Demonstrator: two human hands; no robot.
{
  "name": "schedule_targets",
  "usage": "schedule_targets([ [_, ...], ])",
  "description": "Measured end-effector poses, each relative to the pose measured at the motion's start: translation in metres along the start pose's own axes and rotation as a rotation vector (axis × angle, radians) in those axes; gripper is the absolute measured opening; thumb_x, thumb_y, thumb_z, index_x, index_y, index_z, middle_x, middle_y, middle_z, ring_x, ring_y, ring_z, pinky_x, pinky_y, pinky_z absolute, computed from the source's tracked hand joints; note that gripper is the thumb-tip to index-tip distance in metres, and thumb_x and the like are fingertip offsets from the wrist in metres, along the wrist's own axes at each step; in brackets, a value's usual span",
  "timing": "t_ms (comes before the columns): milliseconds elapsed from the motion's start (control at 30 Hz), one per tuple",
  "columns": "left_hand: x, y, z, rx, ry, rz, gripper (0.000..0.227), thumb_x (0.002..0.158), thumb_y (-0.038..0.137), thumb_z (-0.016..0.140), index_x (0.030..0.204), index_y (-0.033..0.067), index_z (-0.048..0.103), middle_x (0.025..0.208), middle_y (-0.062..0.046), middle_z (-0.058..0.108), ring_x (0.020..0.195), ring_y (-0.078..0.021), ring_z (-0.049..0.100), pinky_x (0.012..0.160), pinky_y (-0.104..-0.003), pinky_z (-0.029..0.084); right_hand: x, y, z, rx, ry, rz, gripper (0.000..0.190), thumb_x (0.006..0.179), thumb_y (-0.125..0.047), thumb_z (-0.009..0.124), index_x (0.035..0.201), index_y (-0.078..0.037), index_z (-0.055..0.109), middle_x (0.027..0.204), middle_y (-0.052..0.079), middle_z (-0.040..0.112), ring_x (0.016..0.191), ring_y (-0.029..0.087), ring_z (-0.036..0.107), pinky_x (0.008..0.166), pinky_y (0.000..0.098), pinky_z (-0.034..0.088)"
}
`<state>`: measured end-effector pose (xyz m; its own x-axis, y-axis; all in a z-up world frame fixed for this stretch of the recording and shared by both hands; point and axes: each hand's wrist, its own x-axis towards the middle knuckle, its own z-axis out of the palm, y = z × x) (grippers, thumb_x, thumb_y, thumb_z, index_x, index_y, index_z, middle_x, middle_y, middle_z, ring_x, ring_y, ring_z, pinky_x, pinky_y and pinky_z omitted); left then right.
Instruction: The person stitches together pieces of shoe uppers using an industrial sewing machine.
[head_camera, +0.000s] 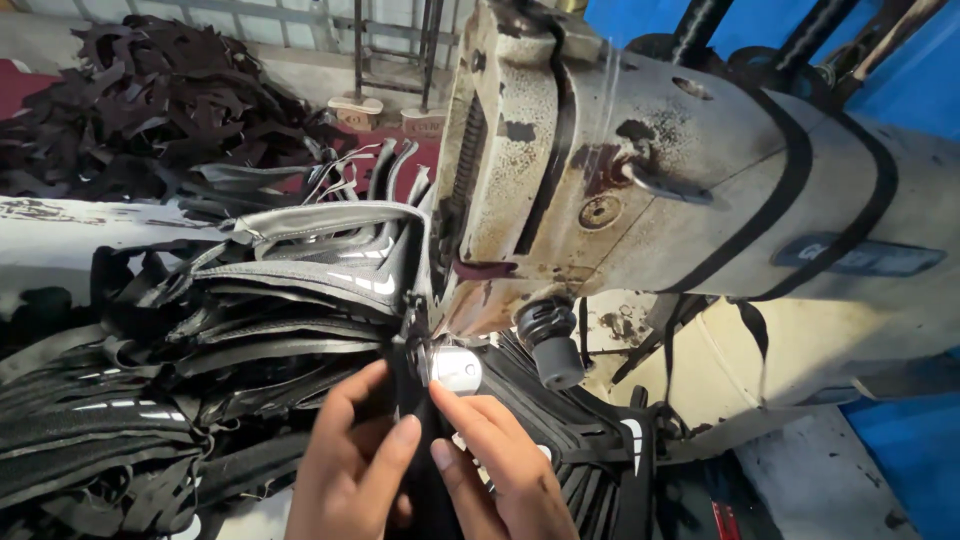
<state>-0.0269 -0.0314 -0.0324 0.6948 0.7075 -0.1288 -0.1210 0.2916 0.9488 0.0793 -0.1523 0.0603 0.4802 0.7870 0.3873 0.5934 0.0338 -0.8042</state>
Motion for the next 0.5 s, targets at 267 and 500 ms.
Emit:
schedule_targets([
  [267, -0.009, -0.136, -0.056, -0.135, -0.396, 0.095, 0.056, 0.089, -0.002, 0.076, 0.141, -0.0037, 0.056, 0.103, -0.011, 0.079, 0.084, -0.0131, 0.073, 0.077, -0.029, 0.057, 0.007, 0.012, 0.001, -0.051, -0.016, -0.042, 0.043, 0.093, 0.001, 0.067, 0.135, 0.005, 0.061, 0.119, 0.017, 0.071, 0.111, 0.025, 0.073, 0.095, 0.0313, 0.053],
  [500, 0.005, -0.056, -0.063, 0.107, -0.312, 0.033, 0.081, 0.084, -0.005, 0.087, 0.154, 0.0030, 0.048, 0.078, -0.002, 0.060, 0.071, -0.0076, 0.055, 0.064, -0.025, 0.044, 0.013, 0.022, -0.001, -0.034, -0.023, -0.057, 0.043, 0.094, 0.001, 0.067, 0.136, 0.004, 0.061, 0.117, 0.016, 0.073, 0.109, 0.025, 0.075, 0.095, 0.0319, 0.054],
])
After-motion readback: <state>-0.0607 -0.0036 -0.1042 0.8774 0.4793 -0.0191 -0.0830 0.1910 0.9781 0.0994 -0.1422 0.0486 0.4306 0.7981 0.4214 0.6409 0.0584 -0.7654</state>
